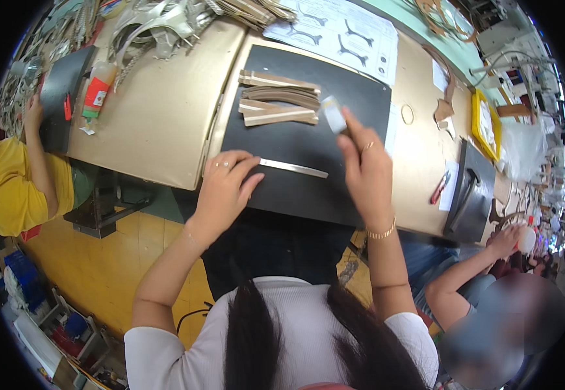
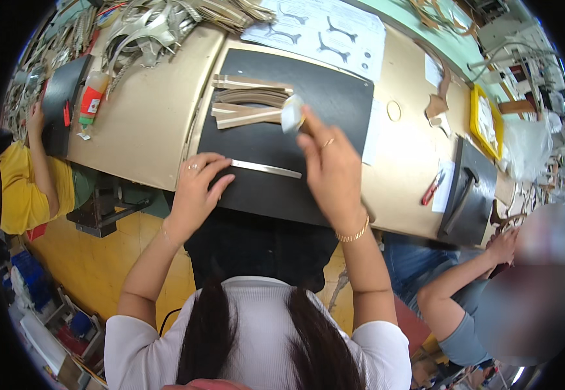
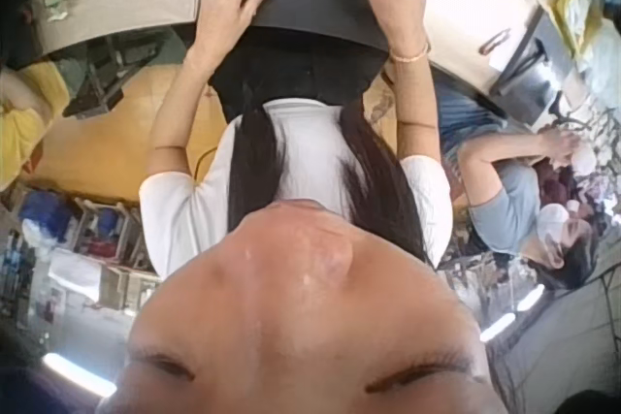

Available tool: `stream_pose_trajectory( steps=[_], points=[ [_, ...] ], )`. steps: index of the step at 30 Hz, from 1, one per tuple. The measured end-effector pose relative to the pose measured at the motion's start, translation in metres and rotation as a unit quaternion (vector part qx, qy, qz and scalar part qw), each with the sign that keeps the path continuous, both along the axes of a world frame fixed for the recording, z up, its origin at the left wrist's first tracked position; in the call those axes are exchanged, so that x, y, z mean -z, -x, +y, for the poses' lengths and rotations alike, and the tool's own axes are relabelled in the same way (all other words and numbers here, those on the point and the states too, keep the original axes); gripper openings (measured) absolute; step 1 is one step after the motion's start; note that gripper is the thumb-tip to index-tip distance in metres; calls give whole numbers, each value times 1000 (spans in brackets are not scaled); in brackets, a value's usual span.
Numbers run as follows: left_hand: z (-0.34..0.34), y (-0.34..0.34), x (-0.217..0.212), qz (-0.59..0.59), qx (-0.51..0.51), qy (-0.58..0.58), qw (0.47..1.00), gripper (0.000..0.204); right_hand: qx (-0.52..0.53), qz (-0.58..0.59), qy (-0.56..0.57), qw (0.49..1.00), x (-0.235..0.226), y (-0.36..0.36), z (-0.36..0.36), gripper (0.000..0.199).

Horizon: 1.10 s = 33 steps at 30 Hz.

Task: The person repeatedly picks up small wooden strips and uses a hammer to tap and shape them on a black mat. They handle each piece one at a time, tapping along its length and occasionally flipping it over before placing it back on the mat.

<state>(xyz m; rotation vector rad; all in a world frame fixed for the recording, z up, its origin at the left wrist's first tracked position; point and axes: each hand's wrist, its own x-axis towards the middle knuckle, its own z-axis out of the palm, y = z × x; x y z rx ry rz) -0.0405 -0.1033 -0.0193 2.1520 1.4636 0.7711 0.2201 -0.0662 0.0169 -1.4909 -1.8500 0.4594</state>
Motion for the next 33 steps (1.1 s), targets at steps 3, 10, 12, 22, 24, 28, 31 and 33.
stream_pose_trajectory(
  steps=[3,10,12,22,24,28,31,33],
  points=[
    [20,-19,3,3,51,15,999,34,84,-108,-6,991,22,-22,18,40],
    [35,-54,7,66,97,75,990,28,76,-194,-136,969,57,-24,18,33],
    [36,-54,0,90,90,103,986,23,0,-40,-46,998,49,-20,5,34],
    [21,-43,-46,-337,45,492,802,20,-20,428,227,875,4,-12,-26,33],
    [10,-48,-52,-333,30,451,827,19,-13,429,199,881,-4,-8,-27,39],
    [-5,-59,-57,-106,68,141,982,21,15,357,143,923,-15,0,-25,44],
    [-6,-58,-61,-189,59,263,944,22,16,360,139,922,-18,2,-17,45],
    [-1,-52,-64,-339,47,425,838,29,13,372,143,917,-20,-2,-10,47]
  ],
)
